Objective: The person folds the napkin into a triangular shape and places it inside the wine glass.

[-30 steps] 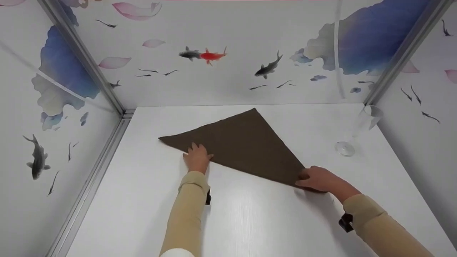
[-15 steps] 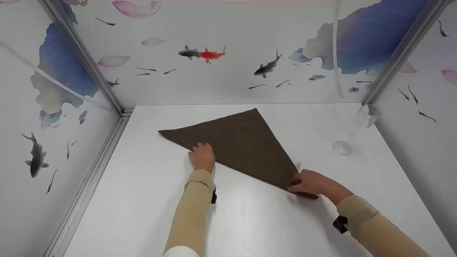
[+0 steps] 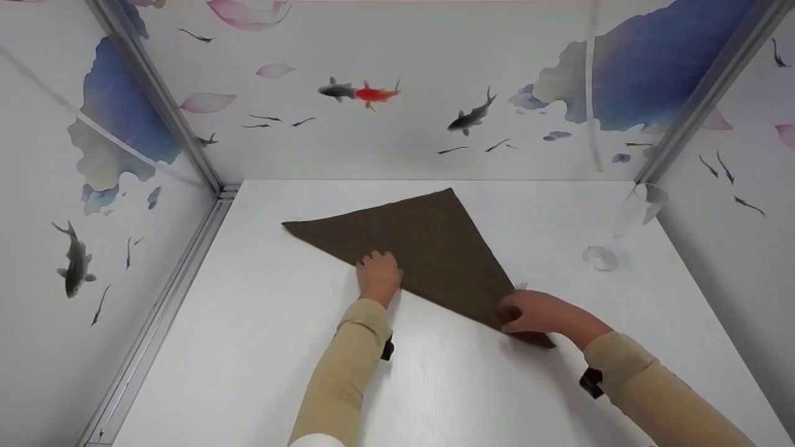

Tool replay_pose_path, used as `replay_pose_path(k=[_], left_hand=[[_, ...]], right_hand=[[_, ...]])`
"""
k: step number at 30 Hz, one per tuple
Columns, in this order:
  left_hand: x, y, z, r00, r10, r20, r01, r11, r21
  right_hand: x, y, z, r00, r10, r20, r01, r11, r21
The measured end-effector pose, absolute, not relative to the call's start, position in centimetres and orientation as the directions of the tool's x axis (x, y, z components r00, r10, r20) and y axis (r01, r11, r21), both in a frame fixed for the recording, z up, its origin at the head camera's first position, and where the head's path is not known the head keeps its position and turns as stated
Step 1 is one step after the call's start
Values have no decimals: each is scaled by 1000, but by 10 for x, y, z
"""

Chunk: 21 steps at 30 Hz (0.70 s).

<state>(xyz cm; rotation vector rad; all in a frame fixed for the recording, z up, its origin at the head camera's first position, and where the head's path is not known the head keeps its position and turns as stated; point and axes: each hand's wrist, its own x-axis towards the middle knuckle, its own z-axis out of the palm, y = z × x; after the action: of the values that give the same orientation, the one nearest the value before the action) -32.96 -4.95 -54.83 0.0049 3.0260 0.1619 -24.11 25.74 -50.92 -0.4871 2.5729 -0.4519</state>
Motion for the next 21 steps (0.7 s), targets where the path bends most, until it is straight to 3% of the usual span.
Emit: replay_pose_path(k=[7, 14, 21], left_hand=[[-314, -30, -545, -993, 64, -95, 57, 995, 83], [-304, -11, -548, -988, 111, -107, 104, 993, 64], [-296, 6, -548, -982, 124, -145, 121, 992, 29]], right_hand=[[-250, 259, -513, -838, -433, -333, -337, 890, -308], [-259, 271, -525, -804, -515, -299, -458, 855, -242], [-263, 276, -534, -788, -515, -337, -444, 855, -268]])
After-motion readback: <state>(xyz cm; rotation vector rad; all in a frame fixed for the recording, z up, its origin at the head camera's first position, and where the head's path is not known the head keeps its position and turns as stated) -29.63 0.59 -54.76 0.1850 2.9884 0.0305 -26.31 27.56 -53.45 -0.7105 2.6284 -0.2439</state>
